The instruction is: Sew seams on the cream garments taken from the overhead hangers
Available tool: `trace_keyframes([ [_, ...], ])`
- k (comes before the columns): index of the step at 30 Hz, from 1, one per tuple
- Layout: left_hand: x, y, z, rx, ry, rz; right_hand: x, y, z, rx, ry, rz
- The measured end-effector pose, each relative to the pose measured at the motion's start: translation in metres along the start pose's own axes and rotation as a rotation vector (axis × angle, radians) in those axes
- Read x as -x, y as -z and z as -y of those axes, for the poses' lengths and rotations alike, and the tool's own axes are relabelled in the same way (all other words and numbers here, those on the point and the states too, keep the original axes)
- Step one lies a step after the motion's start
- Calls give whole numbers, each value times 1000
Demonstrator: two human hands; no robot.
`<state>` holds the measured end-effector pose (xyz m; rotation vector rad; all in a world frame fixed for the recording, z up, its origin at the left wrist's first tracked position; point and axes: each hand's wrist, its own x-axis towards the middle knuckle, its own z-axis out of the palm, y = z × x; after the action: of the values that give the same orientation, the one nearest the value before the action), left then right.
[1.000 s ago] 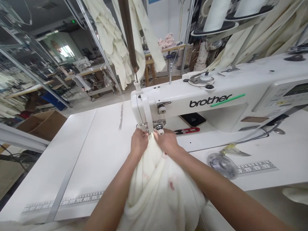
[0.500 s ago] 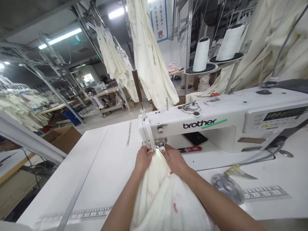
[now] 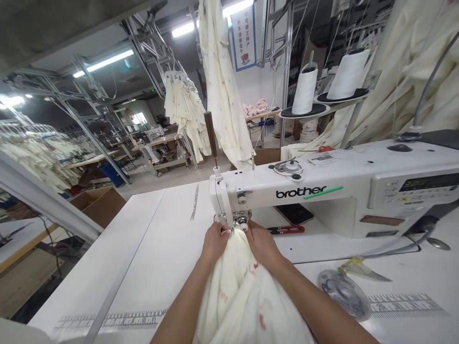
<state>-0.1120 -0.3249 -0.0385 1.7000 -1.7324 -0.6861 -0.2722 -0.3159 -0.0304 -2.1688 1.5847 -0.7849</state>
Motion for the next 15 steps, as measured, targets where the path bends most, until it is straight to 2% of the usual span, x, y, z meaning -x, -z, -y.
trace_keyframes([
  [6, 2, -1, -2, -22, 32, -19, 0, -2, -8, -40, 41, 48],
  [10, 4, 0, -11, -54, 41, -25, -5, -8, -13, -17, 53, 53],
  [13, 6, 8, -23, -67, 70, 16, -9, -9, -15, 7, 64, 73],
  [15, 14, 19, -31, -60, 109, 92, -7, -7, -15, 40, 84, 108],
])
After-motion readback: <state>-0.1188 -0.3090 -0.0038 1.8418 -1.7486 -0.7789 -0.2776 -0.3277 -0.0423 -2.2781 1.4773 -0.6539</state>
